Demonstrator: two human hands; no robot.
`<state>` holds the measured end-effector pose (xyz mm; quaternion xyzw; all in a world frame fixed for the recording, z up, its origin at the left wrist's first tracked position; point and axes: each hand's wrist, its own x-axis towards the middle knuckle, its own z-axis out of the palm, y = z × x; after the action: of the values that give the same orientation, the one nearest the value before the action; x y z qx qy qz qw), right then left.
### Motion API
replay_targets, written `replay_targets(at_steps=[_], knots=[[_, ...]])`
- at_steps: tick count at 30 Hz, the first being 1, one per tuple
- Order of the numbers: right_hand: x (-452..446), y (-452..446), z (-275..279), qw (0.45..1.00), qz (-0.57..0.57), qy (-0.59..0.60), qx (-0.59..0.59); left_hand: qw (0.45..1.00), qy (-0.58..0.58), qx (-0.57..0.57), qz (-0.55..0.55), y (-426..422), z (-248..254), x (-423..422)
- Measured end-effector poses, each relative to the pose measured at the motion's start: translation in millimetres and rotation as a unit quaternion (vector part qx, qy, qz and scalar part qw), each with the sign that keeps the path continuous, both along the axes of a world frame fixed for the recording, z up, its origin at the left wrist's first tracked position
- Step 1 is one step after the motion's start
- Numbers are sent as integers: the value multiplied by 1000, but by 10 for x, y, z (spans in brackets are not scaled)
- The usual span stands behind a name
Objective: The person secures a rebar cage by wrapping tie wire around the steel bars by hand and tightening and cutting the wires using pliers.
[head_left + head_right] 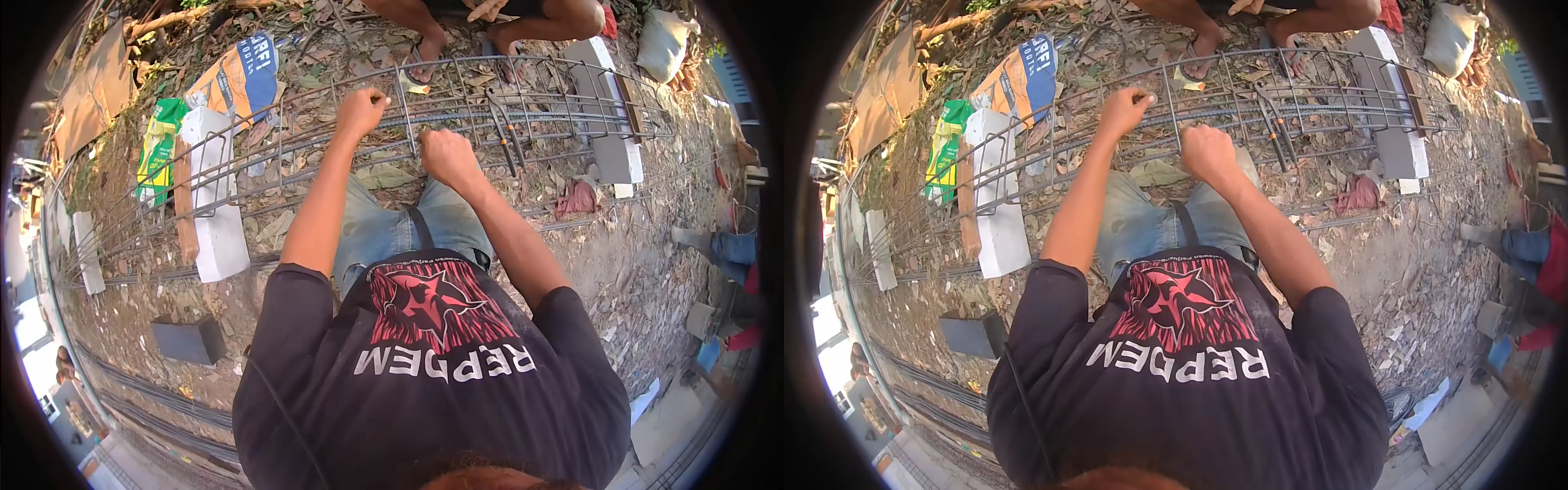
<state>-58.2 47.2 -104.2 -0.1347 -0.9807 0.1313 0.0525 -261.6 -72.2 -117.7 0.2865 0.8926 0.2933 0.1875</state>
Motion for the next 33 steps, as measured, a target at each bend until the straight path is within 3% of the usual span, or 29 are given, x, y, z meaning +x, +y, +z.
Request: replay_targets(at_steps=[3, 6, 11, 16, 22, 28, 33], knots=[[-400, 58, -109, 999, -16, 0, 29, 990, -33, -131, -44, 226, -190, -153], [-578, 35, -141, 999, -48, 5, 21, 979, -77, -180, -54, 419, -604, -377], [-582, 35, -216, 996, -79, 24, -34, 960, -260, -98, -26, 571, -808, -549], [-570, 37, -168, 996, -76, -1, -51, 922, -381, 54, 38, 500, -616, -437], [-582, 50, -225, 997, -68, 11, -44, 959, -260, -37, 102, 649, -843, -526], [-673, 227, -77, 998, -56, 23, -28, 960, -250, 20, 124, 596, -889, -431], [-940, 558, -160, 998, -49, 47, -6, 981, -165, 25, 100, 491, -644, -198]])
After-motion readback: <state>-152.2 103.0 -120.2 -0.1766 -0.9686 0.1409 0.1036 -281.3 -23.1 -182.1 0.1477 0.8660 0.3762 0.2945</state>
